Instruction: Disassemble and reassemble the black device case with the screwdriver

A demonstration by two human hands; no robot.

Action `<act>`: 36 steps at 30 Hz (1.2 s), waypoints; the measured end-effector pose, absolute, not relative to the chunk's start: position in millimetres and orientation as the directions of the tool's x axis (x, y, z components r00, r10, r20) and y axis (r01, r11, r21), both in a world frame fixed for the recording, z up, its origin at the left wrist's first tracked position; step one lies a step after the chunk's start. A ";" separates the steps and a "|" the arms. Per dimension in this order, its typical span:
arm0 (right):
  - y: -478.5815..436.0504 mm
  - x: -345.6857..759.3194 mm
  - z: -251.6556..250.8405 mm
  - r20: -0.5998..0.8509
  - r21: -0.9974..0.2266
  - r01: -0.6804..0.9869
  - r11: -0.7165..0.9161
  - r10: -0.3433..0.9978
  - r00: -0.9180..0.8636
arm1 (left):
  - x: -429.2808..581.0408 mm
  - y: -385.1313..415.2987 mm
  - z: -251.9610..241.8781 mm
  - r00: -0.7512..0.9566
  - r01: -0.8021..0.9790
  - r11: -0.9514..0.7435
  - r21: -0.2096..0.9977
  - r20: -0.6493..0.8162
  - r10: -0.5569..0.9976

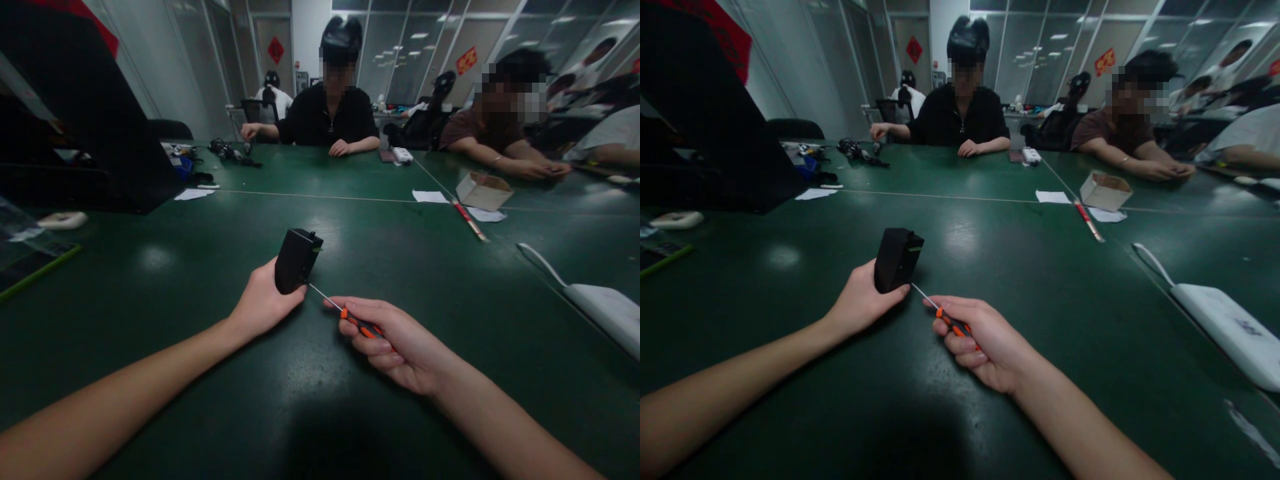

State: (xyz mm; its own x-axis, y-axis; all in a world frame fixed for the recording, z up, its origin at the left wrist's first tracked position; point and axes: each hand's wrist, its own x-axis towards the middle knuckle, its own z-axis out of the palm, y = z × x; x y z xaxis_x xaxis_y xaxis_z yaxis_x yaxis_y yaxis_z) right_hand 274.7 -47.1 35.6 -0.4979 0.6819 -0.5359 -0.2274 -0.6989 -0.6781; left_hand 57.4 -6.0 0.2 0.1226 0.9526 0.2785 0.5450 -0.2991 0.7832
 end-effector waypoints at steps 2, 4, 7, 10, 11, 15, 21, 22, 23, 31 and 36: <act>-50.3 271.7 37.4 -0.534 -0.724 -0.186 -0.664 0.710 -0.458 | 57.7 -6.6 -0.5 0.129 0.560 -0.307 0.769 0.285 0.950; -54.5 267.3 39.6 -0.524 -0.785 -0.118 -0.609 0.752 -0.399 | 58.4 -7.4 -0.4 0.134 0.580 -0.317 0.750 0.296 0.946; -59.9 260.6 41.5 -0.466 -0.874 0.030 -0.485 0.819 -0.334 | 59.3 -8.7 0.2 0.125 0.609 -0.319 0.726 0.309 0.943; -62.3 257.4 39.3 -0.341 -0.930 0.252 -0.268 0.884 -0.319 | 59.4 -9.6 0.3 0.127 0.621 -0.323 0.714 0.315 0.941; -62.6 257.4 37.3 -0.263 -0.926 0.347 -0.145 0.909 -0.323 | 59.3 -9.7 0.2 0.130 0.621 -0.324 0.713 0.315 0.940; -63.7 261.0 25.1 0.134 -0.598 0.679 0.425 0.889 -0.438 | 58.7 -9.2 0.1 0.117 0.599 -0.303 0.741 0.294 0.949; -67.0 270.1 26.1 0.243 0.104 0.775 0.623 0.740 -0.627 | 58.8 -7.4 2.4 0.103 0.525 -0.257 0.812 0.239 0.966; -67.1 271.3 28.4 0.272 0.145 0.766 0.626 0.719 -0.639 | 58.5 -7.2 2.6 0.100 0.511 -0.251 0.822 0.233 0.967; -66.9 272.3 30.2 0.296 0.156 0.764 0.626 0.708 -0.641 | 58.0 -7.0 2.7 0.098 0.497 -0.245 0.832 0.227 0.969; -58.9 273.3 34.4 0.163 -0.627 0.705 0.333 0.940 -0.299 | 53.0 -3.8 0.7 0.122 0.362 -0.198 0.911 0.164 0.979; -49.6 274.3 36.2 -0.373 -0.928 0.132 -0.349 0.868 -0.327 | 53.5 -4.0 1.1 0.108 0.357 -0.211 0.910 0.184 0.977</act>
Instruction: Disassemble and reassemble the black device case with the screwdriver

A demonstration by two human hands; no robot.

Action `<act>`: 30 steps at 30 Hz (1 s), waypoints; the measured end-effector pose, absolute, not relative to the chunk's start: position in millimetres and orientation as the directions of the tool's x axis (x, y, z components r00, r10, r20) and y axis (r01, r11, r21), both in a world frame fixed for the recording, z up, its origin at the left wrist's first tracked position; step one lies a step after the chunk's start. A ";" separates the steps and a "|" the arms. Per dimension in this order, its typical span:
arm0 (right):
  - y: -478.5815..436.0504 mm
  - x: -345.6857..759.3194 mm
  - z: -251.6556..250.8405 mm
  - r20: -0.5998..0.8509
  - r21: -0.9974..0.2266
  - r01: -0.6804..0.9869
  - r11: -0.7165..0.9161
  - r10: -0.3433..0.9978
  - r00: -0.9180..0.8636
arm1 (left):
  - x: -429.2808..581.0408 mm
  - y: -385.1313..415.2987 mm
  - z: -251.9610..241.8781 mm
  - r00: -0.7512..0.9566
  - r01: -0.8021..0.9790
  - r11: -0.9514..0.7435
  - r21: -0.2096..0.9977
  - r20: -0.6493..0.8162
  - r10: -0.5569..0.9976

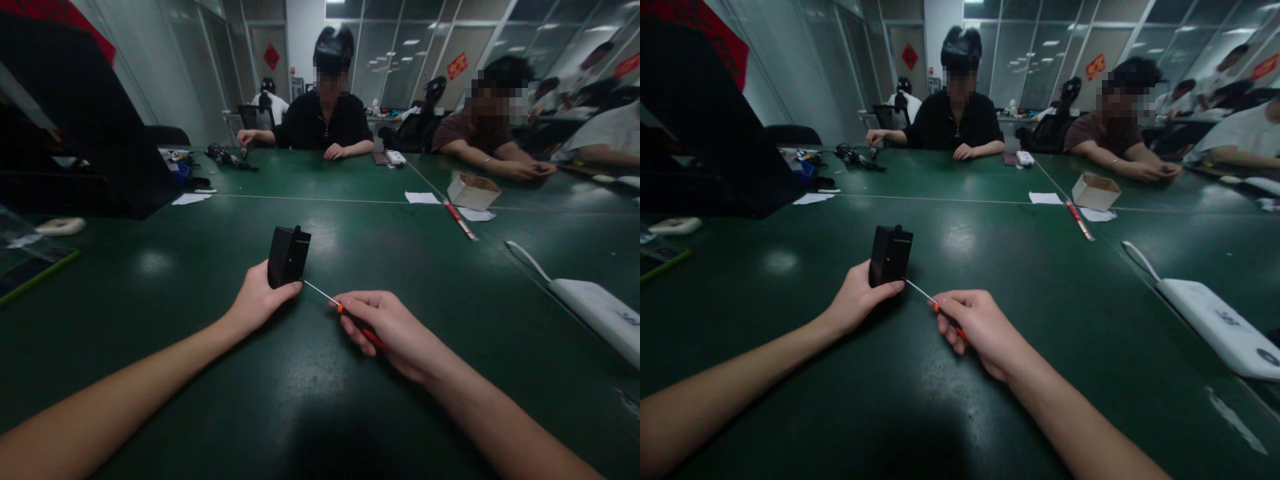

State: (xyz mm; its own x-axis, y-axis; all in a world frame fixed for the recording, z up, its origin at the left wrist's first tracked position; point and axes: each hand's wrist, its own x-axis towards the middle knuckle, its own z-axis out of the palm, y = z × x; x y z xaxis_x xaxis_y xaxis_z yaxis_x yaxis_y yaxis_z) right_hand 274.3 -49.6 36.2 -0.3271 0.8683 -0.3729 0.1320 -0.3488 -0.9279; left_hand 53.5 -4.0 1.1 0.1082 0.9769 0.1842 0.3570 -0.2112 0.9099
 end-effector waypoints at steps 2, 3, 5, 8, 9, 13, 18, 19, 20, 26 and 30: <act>-46.2 275.5 34.9 -0.494 -0.833 -0.038 -0.552 0.773 -0.398 | 53.8 -4.7 1.2 0.102 0.378 -0.224 0.898 0.200 0.975; -45.2 276.0 34.0 -0.516 -0.802 -0.065 -0.594 0.743 -0.426 | 53.9 -5.0 1.2 0.101 0.386 -0.231 0.893 0.208 0.973; -45.2 276.4 31.8 -0.493 -0.837 -0.010 -0.548 0.760 -0.423 | 54.0 -5.2 1.0 0.102 0.386 -0.244 0.890 0.222 0.970; -50.8 276.1 27.2 -0.176 -0.937 0.344 -0.055 0.927 -0.332 | 53.6 -4.6 0.7 0.111 0.369 -0.240 0.898 0.214 0.970; -53.7 276.0 25.4 0.004 -0.847 0.498 0.186 0.939 -0.344 | 53.3 -4.2 0.5 0.116 0.369 -0.236 0.899 0.208 0.971; -63.4 276.6 20.7 0.355 -0.106 0.767 0.633 0.745 -0.565 | 51.5 -2.1 -1.2 0.133 0.367 -0.242 0.898 0.207 0.969; -60.2 278.5 26.3 0.372 -0.132 0.795 0.592 0.773 -0.514 | 51.5 0.8 -5.1 0.183 0.202 -0.167 0.965 0.131 0.974; -57.7 278.8 28.2 0.364 -0.259 0.782 0.567 0.807 -0.465 | 52.1 1.3 -5.5 0.211 0.120 -0.138 0.983 0.110 0.971; -54.8 279.1 29.9 0.345 -0.400 0.753 0.523 0.847 -0.405 | 52.8 1.9 -5.6 0.236 0.035 -0.105 0.994 0.094 0.967; -45.6 281.4 37.3 0.131 -0.852 0.484 0.200 0.976 -0.173 | 53.7 5.7 -4.0 0.259 -0.249 0.046 0.967 0.021 0.966; -50.2 279.1 37.8 0.204 -0.820 0.497 0.284 0.956 -0.211 | 52.2 6.9 -5.4 0.255 -0.254 0.042 0.966 0.025 0.967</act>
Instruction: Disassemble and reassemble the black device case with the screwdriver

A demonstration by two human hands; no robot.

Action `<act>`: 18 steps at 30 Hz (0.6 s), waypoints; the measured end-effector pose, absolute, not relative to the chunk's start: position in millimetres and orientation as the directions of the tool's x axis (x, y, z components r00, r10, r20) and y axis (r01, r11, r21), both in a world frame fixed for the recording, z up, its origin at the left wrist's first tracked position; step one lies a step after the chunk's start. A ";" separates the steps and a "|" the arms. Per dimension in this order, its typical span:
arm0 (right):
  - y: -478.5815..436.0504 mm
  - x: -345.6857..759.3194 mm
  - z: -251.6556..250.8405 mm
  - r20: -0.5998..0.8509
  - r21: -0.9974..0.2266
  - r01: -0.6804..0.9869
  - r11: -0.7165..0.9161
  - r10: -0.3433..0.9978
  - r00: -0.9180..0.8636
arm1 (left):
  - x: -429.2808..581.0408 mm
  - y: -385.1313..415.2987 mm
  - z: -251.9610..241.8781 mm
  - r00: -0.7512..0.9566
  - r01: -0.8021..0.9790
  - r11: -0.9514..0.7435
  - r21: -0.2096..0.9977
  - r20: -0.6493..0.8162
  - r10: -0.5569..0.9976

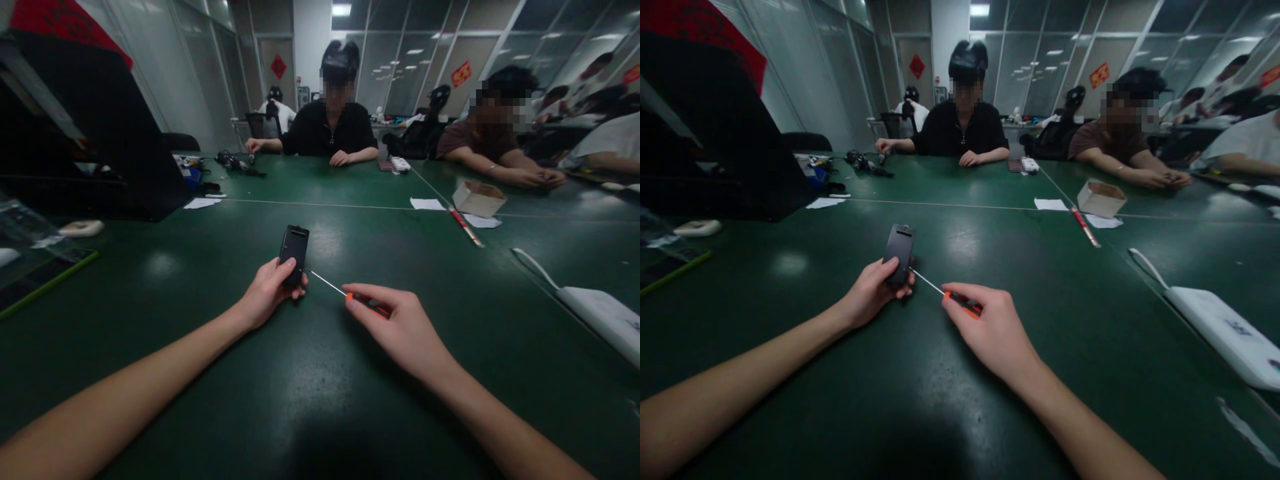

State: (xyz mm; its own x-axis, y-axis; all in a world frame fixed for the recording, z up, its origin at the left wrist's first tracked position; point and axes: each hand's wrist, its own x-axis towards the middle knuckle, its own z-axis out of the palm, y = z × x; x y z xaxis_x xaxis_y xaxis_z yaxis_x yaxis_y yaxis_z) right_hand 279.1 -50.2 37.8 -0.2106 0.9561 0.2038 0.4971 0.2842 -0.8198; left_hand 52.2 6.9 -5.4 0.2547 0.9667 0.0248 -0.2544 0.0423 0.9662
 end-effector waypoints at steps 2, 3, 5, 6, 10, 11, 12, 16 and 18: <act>-52.1 277.0 37.1 0.231 -0.801 0.508 0.317 0.946 -0.226 | 52.0 6.8 -7.0 0.251 -0.230 0.018 0.973 0.042 0.967; -52.5 276.1 36.9 0.235 -0.798 0.509 0.323 0.944 -0.231 | 52.0 6.7 -7.9 0.253 -0.216 0.004 0.976 0.052 0.966; -52.4 275.2 36.6 0.233 -0.796 0.512 0.324 0.944 -0.234 | 52.1 6.8 -9.8 0.260 -0.194 -0.019 0.981 0.070 0.963; -52.2 275.1 36.7 0.228 -0.796 0.513 0.321 0.944 -0.236 | 52.1 6.9 -10.6 0.260 -0.186 -0.028 0.982 0.077 0.962; -52.7 275.4 38.3 0.204 -0.800 0.513 0.311 0.945 -0.255 | 52.3 7.5 -12.5 0.245 -0.180 -0.051 0.982 0.095 0.965; -53.2 275.1 38.7 0.197 -0.804 0.510 0.307 0.945 -0.260 | 52.5 7.5 -12.6 0.242 -0.176 -0.059 0.983 0.101 0.965; -53.7 274.7 39.2 0.187 -0.809 0.505 0.301 0.946 -0.263 | 52.6 7.4 -12.6 0.241 -0.164 -0.071 0.984 0.110 0.964; -54.1 272.1 40.6 0.101 -0.867 0.453 0.210 0.962 -0.252 | 52.8 5.5 -10.3 0.216 -0.037 -0.185 0.982 0.188 0.958; -53.4 271.7 41.5 0.016 -0.909 0.400 0.115 0.970 -0.243 | 53.1 3.7 -7.8 0.205 0.032 -0.236 0.971 0.225 0.953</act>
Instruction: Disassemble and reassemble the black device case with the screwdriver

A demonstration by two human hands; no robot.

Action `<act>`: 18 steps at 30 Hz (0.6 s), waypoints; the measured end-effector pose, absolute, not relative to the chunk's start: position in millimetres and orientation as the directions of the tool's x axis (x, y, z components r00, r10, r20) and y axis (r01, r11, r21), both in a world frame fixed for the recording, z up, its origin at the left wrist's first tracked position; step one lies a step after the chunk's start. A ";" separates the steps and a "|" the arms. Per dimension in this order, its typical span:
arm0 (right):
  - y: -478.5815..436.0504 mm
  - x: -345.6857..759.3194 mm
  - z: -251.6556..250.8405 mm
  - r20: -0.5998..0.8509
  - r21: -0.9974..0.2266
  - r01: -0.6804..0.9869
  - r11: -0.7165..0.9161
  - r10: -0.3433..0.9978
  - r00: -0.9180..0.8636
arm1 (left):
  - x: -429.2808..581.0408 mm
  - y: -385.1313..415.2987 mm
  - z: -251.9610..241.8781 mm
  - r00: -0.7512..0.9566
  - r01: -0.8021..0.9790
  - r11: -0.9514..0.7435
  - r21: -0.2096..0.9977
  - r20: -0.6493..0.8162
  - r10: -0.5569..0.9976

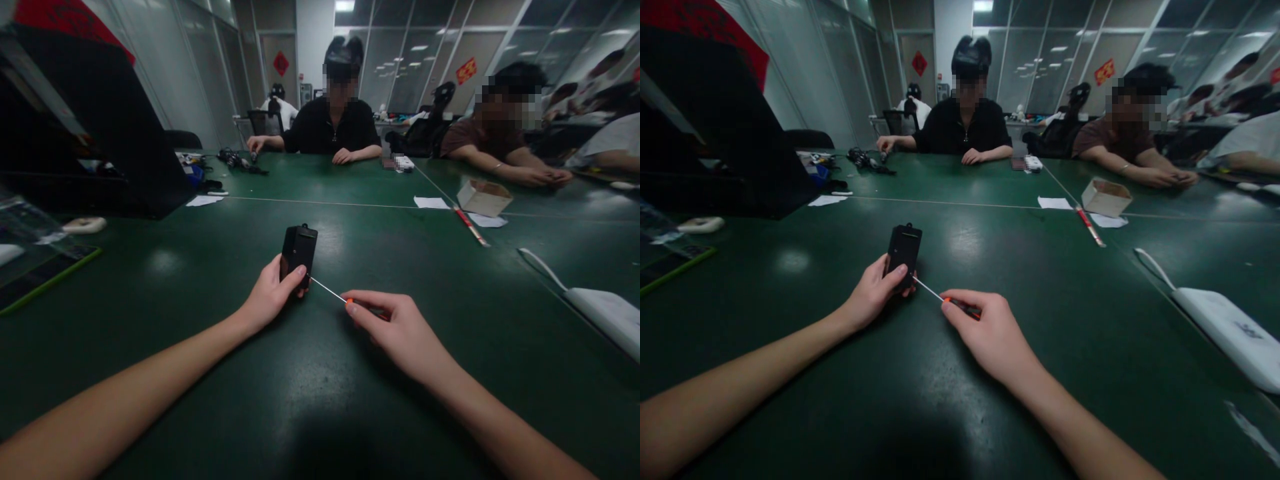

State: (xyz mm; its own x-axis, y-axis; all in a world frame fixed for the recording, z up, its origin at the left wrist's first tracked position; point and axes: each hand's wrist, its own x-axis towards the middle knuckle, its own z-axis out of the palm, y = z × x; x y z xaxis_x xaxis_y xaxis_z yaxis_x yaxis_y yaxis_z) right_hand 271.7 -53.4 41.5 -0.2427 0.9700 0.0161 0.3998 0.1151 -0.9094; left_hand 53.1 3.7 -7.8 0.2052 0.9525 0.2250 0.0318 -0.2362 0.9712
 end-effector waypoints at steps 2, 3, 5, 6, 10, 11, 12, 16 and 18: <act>-52.9 272.1 42.5 -0.074 -0.941 0.339 0.013 0.967 -0.243 | 53.7 1.8 -4.9 0.204 0.071 -0.254 0.964 0.235 0.950; -52.8 272.3 43.1 -0.112 -0.949 0.312 -0.031 0.963 -0.246 | 54.1 1.1 -3.5 0.203 0.078 -0.255 0.964 0.235 0.951; -53.1 272.3 44.3 -0.168 -0.956 0.277 -0.097 0.955 -0.245 | 54.8 -0.1 -1.1 0.197 0.081 -0.247 0.966 0.227 0.954; -53.4 272.0 44.8 -0.190 -0.956 0.264 -0.124 0.952 -0.239 | 55.0 -0.4 -0.3 0.193 0.081 -0.242 0.967 0.223 0.955; -54.4 270.9 45.1 -0.297 -0.951 0.156 -0.266 0.925 -0.237 | 54.7 -1.1 -0.6 0.174 0.117 -0.245 0.963 0.222 0.959; -54.3 271.3 44.9 -0.343 -0.939 0.099 -0.329 0.904 -0.255 | 54.5 -1.3 -1.6 0.157 0.135 -0.255 0.957 0.233 0.960; -54.0 272.2 44.7 -0.394 -0.915 0.032 -0.402 0.874 -0.285 | 54.2 -1.5 -3.0 0.132 0.161 -0.269 0.950 0.249 0.959; -51.6 277.4 45.3 -0.512 -0.744 -0.189 -0.640 0.729 -0.455 | 53.3 -3.1 -7.7 0.044 0.279 -0.316 0.907 0.317 0.948; -51.6 277.8 46.4 -0.505 -0.745 -0.185 -0.641 0.723 -0.472 | 53.1 -4.2 -8.1 0.047 0.314 -0.327 0.891 0.329 0.943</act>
State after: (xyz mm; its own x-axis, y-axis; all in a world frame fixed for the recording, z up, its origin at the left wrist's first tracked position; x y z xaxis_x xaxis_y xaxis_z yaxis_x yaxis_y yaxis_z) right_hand 277.8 -51.6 46.4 -0.4720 0.7225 -0.5051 -0.1851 -0.6414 -0.7445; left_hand 53.1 -4.2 -8.1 0.0470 0.9430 0.3295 0.3138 -0.3271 0.8914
